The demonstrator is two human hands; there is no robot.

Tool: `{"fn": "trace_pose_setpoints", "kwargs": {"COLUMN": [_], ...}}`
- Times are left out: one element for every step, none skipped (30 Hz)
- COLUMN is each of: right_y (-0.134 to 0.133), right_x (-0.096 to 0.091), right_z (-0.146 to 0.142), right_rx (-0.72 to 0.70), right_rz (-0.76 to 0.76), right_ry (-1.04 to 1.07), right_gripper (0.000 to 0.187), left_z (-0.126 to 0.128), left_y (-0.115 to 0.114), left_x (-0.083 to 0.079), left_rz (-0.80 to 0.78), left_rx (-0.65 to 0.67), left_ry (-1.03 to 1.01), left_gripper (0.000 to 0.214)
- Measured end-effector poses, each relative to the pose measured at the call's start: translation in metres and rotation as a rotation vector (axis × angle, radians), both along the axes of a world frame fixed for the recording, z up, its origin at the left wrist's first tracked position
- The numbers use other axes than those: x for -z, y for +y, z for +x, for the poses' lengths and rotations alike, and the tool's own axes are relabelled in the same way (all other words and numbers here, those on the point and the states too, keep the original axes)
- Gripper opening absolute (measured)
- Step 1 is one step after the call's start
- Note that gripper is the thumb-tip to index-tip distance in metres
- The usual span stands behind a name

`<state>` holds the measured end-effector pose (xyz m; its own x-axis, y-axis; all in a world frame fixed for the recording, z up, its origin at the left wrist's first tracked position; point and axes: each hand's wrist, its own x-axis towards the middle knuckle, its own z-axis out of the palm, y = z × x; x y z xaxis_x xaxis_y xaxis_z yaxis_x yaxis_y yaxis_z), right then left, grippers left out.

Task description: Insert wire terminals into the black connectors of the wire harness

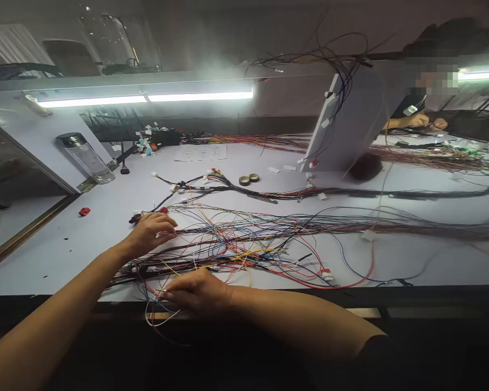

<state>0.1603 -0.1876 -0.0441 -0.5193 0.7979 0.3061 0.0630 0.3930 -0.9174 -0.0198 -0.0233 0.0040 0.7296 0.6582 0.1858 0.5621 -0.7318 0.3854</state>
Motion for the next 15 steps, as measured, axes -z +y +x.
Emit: {"fn": "trace_pose_setpoints", "kwargs": {"right_y": [0.000, -0.001, -0.001, -0.001, -0.002, -0.002, -0.001, -0.001, -0.001, -0.001, 0.000, 0.000, -0.001, -0.001, -0.001], "right_x": [0.000, -0.001, -0.001, -0.002, -0.002, -0.002, -0.001, -0.001, -0.001, -0.001, -0.001, -0.002, -0.004, -0.006, -0.008], "right_z": [0.001, 0.001, 0.002, 0.002, 0.002, 0.002, 0.001, 0.000, 0.000, -0.001, -0.001, -0.001, 0.000, 0.002, 0.005], "right_rx": [0.003, 0.008, 0.014, 0.027, 0.042, 0.060, 0.069, 0.074, 0.072, 0.063, 0.051, 0.043, 0.030, 0.011, -0.015], "right_rz": [-0.021, -0.046, -0.073, -0.100, -0.127, -0.151, -0.163, -0.161, -0.144, -0.113, -0.078, -0.049, -0.031, -0.022, -0.019], "right_ry": [0.006, 0.015, 0.024, 0.035, 0.042, 0.046, 0.042, 0.029, 0.011, -0.013, -0.044, -0.079, -0.119, -0.160, -0.197], "right_gripper": [0.029, 0.030, 0.030, 0.031, 0.031, 0.031, 0.030, 0.030, 0.029, 0.028, 0.026, 0.025, 0.024, 0.024, 0.025], "left_z": [0.001, 0.002, 0.004, 0.007, 0.012, 0.018, 0.025, 0.034, 0.044, 0.055, 0.067, 0.079, 0.091, 0.102, 0.112], "left_y": [0.000, 0.000, -0.001, -0.001, -0.001, 0.000, 0.002, 0.004, 0.006, 0.009, 0.011, 0.012, 0.013, 0.013, 0.012], "left_x": [-0.004, -0.008, -0.013, -0.019, -0.025, -0.034, -0.044, -0.057, -0.071, -0.088, -0.105, -0.123, -0.141, -0.156, -0.168], "left_rz": [0.001, 0.007, 0.019, 0.033, 0.049, 0.065, 0.076, 0.101, 0.129, 0.164, 0.233, 0.284, 0.298, 0.297, 0.279], "left_rx": [-0.005, -0.019, -0.037, -0.067, -0.105, -0.145, -0.189, -0.235, -0.262, -0.291, -0.344, -0.382, -0.388, -0.380, -0.365], "left_ry": [-0.032, -0.071, -0.113, -0.163, -0.214, -0.262, -0.309, -0.344, -0.369, -0.383, -0.379, -0.386, -0.395, -0.422, -0.462], "left_gripper": [0.023, 0.026, 0.029, 0.032, 0.033, 0.035, 0.035, 0.037, 0.038, 0.038, 0.038, 0.036, 0.034, 0.033, 0.032]}}
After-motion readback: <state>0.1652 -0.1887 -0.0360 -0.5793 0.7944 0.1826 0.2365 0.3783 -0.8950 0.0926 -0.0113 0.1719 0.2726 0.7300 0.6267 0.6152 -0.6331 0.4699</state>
